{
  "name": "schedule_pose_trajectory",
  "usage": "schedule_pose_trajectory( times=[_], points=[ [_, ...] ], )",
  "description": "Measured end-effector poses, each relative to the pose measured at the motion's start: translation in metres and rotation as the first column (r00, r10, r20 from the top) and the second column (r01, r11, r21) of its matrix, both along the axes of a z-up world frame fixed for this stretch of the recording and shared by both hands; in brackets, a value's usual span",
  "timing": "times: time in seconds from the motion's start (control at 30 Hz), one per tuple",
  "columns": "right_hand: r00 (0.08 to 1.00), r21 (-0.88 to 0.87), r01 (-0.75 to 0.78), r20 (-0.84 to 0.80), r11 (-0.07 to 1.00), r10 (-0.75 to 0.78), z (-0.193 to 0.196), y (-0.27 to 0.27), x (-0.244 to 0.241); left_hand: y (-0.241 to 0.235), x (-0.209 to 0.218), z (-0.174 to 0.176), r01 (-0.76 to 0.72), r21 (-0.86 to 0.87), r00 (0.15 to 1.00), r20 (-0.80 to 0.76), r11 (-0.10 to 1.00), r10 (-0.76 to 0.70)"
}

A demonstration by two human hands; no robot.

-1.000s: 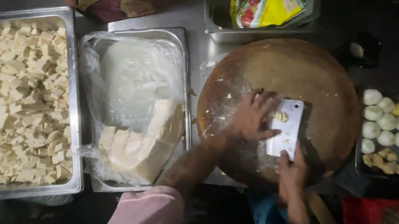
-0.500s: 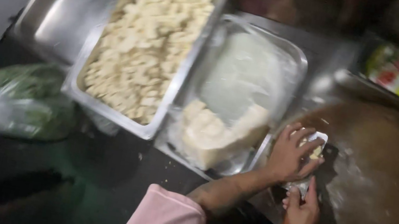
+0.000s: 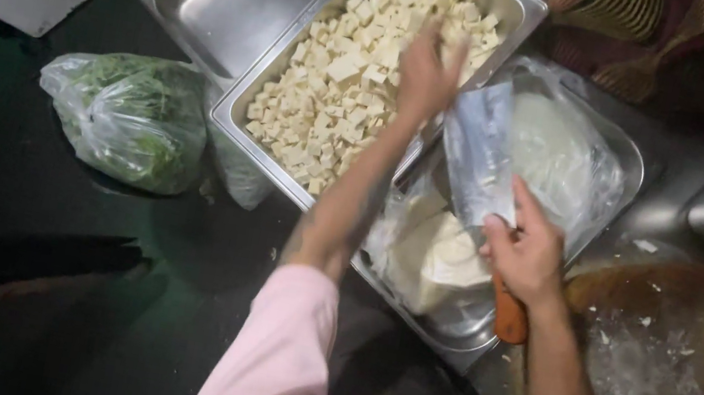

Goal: The person cuts large blocks of tofu into small cubes using a cleaver on a round wooden cutting board. They repeatedly transfer the diced tofu into a metal tray and retrieve new blocks from a container to continue the process.

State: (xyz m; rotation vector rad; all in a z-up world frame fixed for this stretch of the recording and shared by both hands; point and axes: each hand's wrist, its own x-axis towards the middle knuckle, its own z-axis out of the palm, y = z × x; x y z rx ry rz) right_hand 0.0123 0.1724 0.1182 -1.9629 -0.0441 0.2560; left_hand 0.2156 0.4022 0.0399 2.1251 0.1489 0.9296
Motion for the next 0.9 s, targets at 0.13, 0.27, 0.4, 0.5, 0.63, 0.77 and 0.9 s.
schedule_pose_trajectory(
  times=[0.13,0.27,0.4,0.5,0.63,0.77,0.9],
  points=[
    [0.989,0.117,0.081,0.111,0.990,-0.094,-0.001,-0.032,-0.024,0.051,0.033,0.032,0.058,-0.153,0.966,-0.241,0.987,-0.094],
    [0.939,0.098,0.344,-0.007,0.934,-0.345,-0.037,-0.102,-0.070,0.024,0.014,-0.008,0.248,0.085,0.936,-0.277,0.965,-0.216],
    [0.905,0.011,0.421,0.054,0.907,-0.421,-0.087,-0.191,-0.134,-0.043,-0.046,-0.069,0.850,-0.055,0.464,-0.393,0.524,-0.794],
    [0.922,-0.273,0.386,0.159,0.881,-0.354,-0.119,-0.245,-0.186,-0.067,-0.074,-0.098,0.948,0.043,0.120,-0.966,0.317,-0.229],
    [0.894,-0.423,0.430,0.078,0.797,-0.441,-0.157,-0.279,-0.248,-0.069,-0.081,-0.068,0.969,0.157,0.148,-0.987,0.191,0.059],
    [0.828,-0.548,0.489,0.047,0.678,-0.559,-0.179,-0.280,-0.281,-0.065,-0.072,-0.045,0.991,-0.009,-0.041,-0.969,0.131,0.242],
    [0.751,-0.339,0.612,-0.032,0.714,-0.659,-0.171,-0.265,-0.272,-0.069,-0.062,-0.049,0.992,-0.075,-0.102,-0.947,0.100,0.303]
  ],
)
